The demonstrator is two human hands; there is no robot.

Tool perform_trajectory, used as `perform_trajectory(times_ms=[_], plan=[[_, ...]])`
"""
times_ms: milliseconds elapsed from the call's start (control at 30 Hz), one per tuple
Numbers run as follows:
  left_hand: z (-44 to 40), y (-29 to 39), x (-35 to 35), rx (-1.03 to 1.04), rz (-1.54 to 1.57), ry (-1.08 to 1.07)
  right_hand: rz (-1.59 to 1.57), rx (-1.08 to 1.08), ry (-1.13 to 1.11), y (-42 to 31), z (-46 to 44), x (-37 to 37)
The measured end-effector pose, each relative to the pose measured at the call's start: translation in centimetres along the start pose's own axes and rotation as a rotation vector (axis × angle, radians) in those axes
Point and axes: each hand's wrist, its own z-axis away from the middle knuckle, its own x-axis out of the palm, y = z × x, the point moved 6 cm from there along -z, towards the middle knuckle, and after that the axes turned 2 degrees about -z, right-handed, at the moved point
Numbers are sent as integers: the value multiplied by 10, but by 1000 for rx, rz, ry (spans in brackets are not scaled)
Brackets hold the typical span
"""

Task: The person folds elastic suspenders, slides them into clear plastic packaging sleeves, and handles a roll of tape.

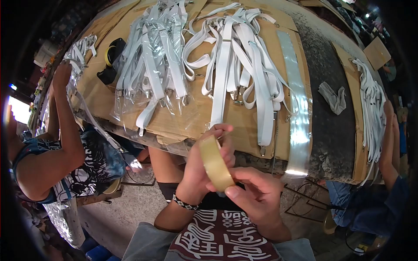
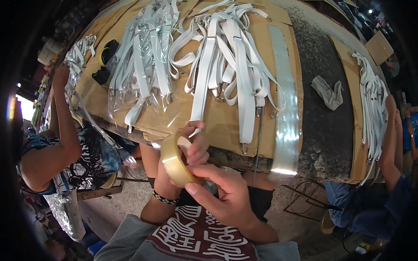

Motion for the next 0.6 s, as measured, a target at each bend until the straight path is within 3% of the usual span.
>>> perform_trajectory(times_ms=[100, 233, 267, 367, 500, 600], plan=[[9, 8, 11, 74, -381, 208, -181, 74, 5, -8, -3, 3], [32, 48, 38, 688, -1305, 54, -291, 159, 45, -14, -1, 3], [36, 52, 44, 708, -1197, -28, -287, 172, 23, -14, 0, 2], [46, 67, 51, 759, -1325, -192, -278, 187, -30, -15, -2, 2], [57, 70, 67, 787, -1369, -176, -240, 200, 11, -13, -3, 3], [55, 63, 71, 821, -1646, -193, -224, 160, 67, -10, -5, 1]])
